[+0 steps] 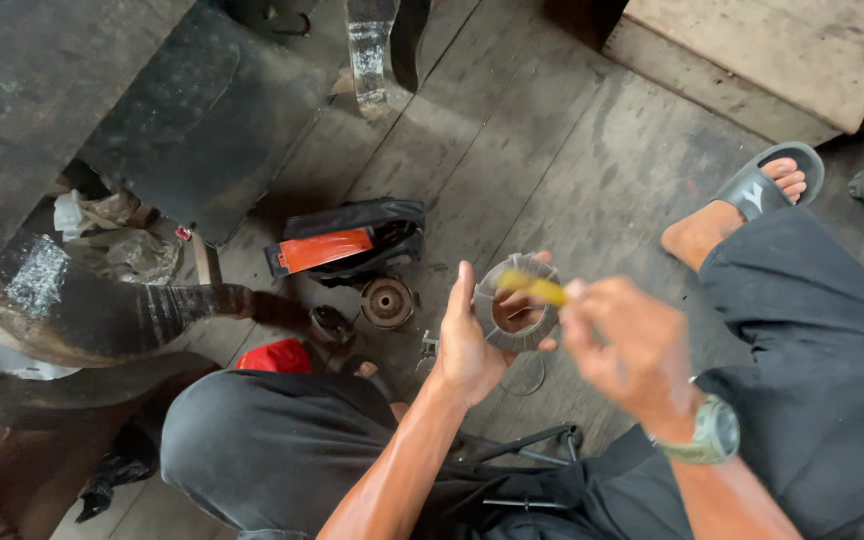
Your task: The person holds a circular mechanical part and uses a yellow utility knife to scrape its inner surface. After scraping, the person uses a small brush to clean the interior of the part.
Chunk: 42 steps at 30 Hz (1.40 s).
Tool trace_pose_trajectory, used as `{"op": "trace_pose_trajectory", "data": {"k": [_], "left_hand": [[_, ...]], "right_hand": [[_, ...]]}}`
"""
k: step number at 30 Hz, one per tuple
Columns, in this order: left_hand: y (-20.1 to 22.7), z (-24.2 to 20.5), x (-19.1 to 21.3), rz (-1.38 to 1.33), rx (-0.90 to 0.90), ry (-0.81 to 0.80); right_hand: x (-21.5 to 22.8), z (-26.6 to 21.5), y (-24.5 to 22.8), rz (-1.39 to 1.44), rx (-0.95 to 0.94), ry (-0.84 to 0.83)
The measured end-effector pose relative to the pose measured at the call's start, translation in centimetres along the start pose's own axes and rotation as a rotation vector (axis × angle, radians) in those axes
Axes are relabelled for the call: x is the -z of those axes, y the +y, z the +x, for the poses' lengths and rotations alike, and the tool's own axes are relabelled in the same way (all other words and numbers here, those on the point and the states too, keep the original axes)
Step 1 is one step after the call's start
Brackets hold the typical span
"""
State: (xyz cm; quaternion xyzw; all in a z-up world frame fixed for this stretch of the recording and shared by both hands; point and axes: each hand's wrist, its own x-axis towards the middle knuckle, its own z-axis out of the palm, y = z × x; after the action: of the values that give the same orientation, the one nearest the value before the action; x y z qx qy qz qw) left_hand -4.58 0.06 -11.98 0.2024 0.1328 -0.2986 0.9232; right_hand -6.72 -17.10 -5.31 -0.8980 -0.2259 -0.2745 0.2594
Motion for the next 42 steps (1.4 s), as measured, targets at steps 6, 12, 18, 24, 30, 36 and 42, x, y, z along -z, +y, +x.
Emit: {"op": "trace_pose_trajectory", "data": {"k": [6, 12, 18, 24, 30, 36, 42], "left_hand": [[-0.7, 0.6, 1.6, 0.002, 0.025, 0.0], [0.2, -0.2, -0.2, 0.02, -0.023, 0.007], [-0.2, 0.2, 1.3, 0.035, 0.02, 0.011], [0.3, -0.3, -1.6, 0.076, -0.018, 0.014], [0.5, -0.7, -1.6, 0.022, -0.01, 0.025], [0.8, -0.6, -1.8, 0.189, -0.06, -0.061], [0.0, 0.4, -0.8, 0.219, -0.105, 0.005]], "right_hand": [[1.2, 1.0, 1.2, -0.096, -0.003, -0.032], [0.6, 0.9, -1.3, 0.122, -0.045, -0.028], [2.1, 0.8, 1.5, -0.175, -0.04, -0.014], [0.7, 1.6, -1.5, 0.118, -0.044, -0.034], [1.9, 1.4, 0.5, 0.049, -0.049, -0.003], [1.5, 1.4, 0.8, -0.024, -0.048, -0.007], [0.7, 0.9, -1.1, 0.17, -0.069, 0.048]]}}
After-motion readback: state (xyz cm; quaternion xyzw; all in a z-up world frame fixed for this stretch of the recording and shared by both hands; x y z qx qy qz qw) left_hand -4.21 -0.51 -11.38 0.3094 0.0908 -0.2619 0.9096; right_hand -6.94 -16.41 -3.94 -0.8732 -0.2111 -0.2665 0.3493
